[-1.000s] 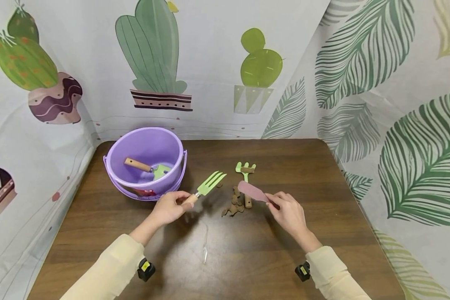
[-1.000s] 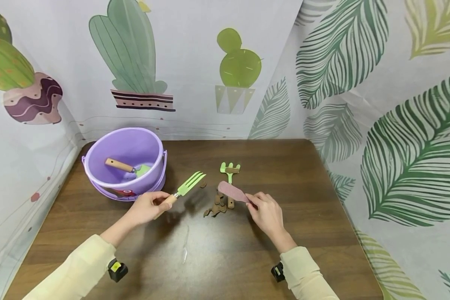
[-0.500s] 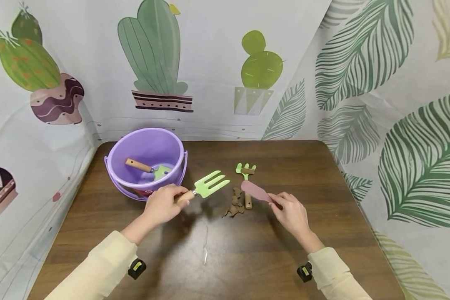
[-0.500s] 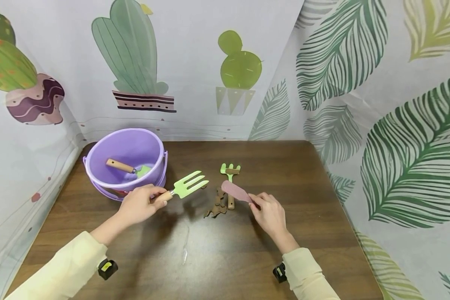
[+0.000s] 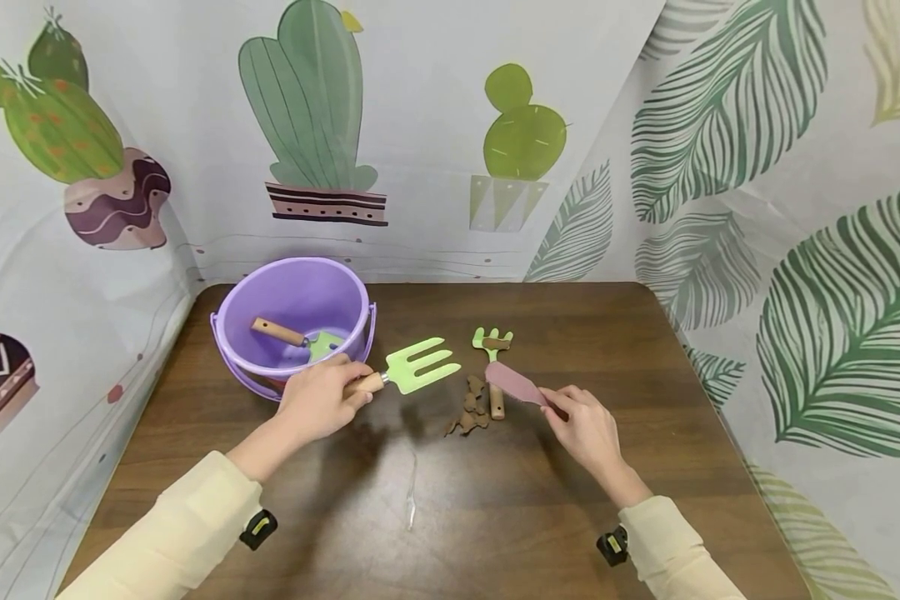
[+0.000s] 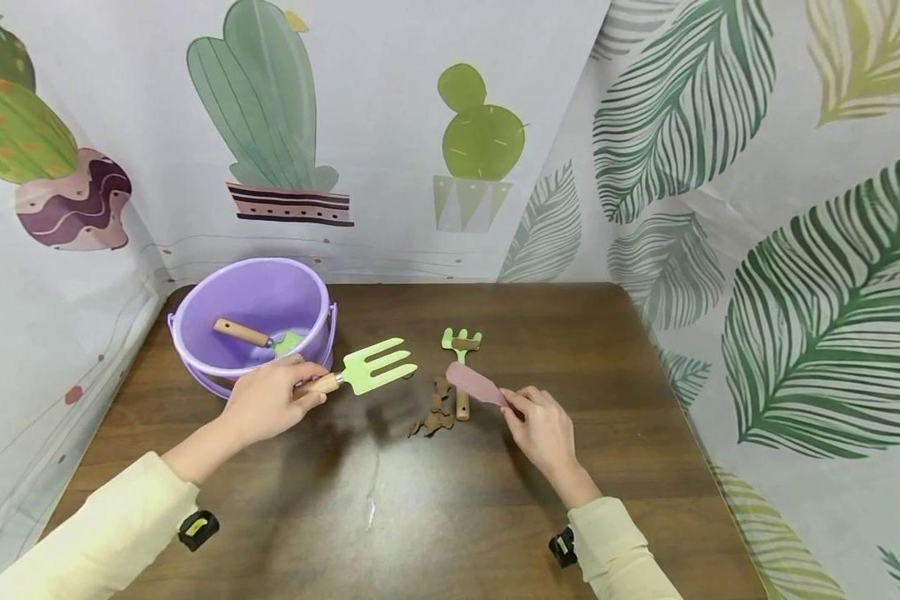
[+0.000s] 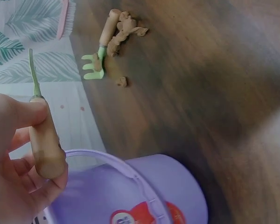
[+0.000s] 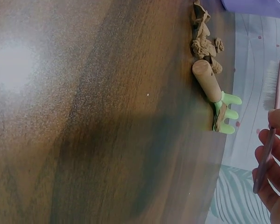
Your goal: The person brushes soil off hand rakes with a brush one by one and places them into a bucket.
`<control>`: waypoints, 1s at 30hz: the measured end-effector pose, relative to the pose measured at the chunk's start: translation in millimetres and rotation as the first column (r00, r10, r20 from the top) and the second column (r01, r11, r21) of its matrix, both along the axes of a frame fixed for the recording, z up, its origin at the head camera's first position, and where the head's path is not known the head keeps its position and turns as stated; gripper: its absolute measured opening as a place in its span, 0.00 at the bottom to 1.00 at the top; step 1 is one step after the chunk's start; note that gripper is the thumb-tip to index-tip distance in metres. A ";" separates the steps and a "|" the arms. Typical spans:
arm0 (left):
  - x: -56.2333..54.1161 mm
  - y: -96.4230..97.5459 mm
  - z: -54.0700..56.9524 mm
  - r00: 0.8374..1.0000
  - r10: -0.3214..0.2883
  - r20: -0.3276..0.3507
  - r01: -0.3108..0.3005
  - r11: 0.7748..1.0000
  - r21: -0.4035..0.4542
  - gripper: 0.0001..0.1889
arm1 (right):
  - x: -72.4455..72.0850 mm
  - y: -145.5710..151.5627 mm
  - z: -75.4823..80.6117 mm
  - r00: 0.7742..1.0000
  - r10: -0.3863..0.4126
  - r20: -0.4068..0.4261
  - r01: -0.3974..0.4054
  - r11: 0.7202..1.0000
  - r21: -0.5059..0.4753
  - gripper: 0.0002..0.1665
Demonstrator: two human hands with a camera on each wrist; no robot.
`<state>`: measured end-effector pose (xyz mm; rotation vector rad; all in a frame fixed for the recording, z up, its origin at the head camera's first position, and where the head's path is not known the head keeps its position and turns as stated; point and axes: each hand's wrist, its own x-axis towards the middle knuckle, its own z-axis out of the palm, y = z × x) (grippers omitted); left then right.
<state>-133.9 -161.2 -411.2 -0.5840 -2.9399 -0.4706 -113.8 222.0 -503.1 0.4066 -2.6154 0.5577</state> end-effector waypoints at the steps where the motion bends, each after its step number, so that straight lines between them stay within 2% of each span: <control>1: -0.4 0.1 2.1 1.000 -0.003 -0.012 0.002 1.000 -0.007 0.14 | 0.1 0.3 0.4 1.000 -0.002 0.005 0.002 1.000 0.002 0.17; 9: -6.6 -4.2 21.4 0.996 0.000 -0.091 -0.004 0.999 -0.036 0.16 | 1.9 1.6 3.6 1.000 -0.015 -0.001 0.015 1.000 0.008 0.17; 21: -19.5 -18.6 46.2 0.993 0.040 -0.115 -0.047 0.997 -0.062 0.15 | 0.6 6.6 5.4 1.000 -0.017 -0.004 0.017 1.000 0.015 0.17; 30: -27.0 -38.1 63.6 0.987 0.077 -0.144 -0.086 0.994 -0.062 0.15 | -0.2 11.9 3.7 1.000 -0.009 -0.021 0.010 1.000 0.015 0.16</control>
